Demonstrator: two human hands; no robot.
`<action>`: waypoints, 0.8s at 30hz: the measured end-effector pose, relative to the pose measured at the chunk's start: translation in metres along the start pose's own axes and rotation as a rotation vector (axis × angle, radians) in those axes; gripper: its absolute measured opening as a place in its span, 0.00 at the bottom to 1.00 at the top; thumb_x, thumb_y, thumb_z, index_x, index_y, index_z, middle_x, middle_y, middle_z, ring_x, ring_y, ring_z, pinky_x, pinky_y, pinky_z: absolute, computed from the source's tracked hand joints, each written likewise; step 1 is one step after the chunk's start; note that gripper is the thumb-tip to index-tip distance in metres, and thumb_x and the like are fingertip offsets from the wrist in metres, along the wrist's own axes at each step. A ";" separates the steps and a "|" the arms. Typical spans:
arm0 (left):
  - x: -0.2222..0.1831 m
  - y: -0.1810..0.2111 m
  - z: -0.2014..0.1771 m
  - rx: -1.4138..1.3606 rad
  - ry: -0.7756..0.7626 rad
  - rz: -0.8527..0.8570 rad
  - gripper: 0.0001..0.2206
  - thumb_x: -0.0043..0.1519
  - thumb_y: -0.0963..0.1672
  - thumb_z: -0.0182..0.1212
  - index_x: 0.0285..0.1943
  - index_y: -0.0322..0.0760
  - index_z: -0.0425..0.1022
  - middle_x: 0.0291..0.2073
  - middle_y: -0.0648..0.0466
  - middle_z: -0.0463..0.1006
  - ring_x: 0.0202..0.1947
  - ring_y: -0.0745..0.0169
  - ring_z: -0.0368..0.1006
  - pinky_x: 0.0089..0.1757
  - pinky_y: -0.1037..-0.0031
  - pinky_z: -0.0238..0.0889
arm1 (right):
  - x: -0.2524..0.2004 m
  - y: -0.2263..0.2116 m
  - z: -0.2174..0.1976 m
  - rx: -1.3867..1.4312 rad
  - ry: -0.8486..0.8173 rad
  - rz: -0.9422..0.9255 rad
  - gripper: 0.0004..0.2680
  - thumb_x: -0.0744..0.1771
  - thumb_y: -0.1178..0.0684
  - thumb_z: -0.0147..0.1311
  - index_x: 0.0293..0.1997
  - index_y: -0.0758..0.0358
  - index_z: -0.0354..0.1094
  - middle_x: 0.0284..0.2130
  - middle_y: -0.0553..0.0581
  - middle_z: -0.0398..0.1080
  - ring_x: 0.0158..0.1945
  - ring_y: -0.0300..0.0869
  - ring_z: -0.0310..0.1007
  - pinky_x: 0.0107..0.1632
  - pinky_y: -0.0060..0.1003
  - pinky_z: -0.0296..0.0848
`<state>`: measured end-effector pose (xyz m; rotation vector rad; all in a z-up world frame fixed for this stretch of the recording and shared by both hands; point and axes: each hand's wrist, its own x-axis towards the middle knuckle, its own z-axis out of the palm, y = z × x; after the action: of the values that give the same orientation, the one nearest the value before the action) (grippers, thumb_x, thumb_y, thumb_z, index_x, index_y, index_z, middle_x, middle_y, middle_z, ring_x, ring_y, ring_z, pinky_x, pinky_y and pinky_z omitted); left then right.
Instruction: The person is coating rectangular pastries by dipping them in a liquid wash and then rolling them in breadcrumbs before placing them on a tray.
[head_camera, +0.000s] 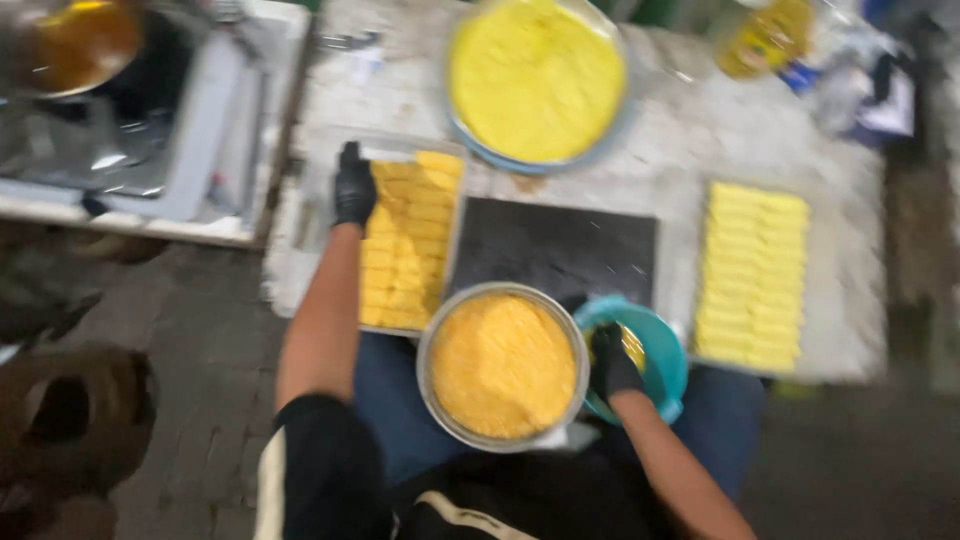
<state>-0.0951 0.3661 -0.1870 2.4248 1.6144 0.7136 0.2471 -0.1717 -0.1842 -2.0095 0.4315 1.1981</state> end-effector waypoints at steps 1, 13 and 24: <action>-0.015 0.026 -0.024 -0.290 -0.003 0.060 0.20 0.67 0.40 0.43 0.70 0.31 0.62 0.65 0.41 0.64 0.63 0.46 0.63 0.58 0.62 0.61 | 0.103 0.040 -0.024 -0.629 0.099 -0.637 0.23 0.59 0.36 0.62 0.58 0.43 0.66 0.57 0.52 0.66 0.62 0.49 0.63 0.66 0.48 0.64; -0.258 0.274 -0.198 -0.594 -0.315 0.258 0.06 0.52 0.42 0.75 0.34 0.41 0.82 0.30 0.51 0.81 0.40 0.54 0.78 0.42 0.70 0.72 | -0.112 -0.010 -0.035 -1.069 0.210 -1.223 0.08 0.67 0.46 0.50 0.51 0.40 0.67 0.47 0.46 0.67 0.51 0.43 0.70 0.50 0.39 0.73; -0.316 0.292 -0.220 -0.034 -0.095 0.613 0.11 0.57 0.49 0.66 0.48 0.54 0.80 0.53 0.57 0.78 0.57 0.51 0.70 0.57 0.55 0.56 | -0.139 -0.037 -0.079 -0.743 -0.063 -1.506 0.06 0.66 0.52 0.56 0.46 0.52 0.71 0.42 0.51 0.71 0.48 0.47 0.74 0.46 0.40 0.77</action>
<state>-0.0511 -0.0696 0.0168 2.8884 0.8019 0.6717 0.2474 -0.2177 -0.0261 -1.9705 -1.5221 0.3729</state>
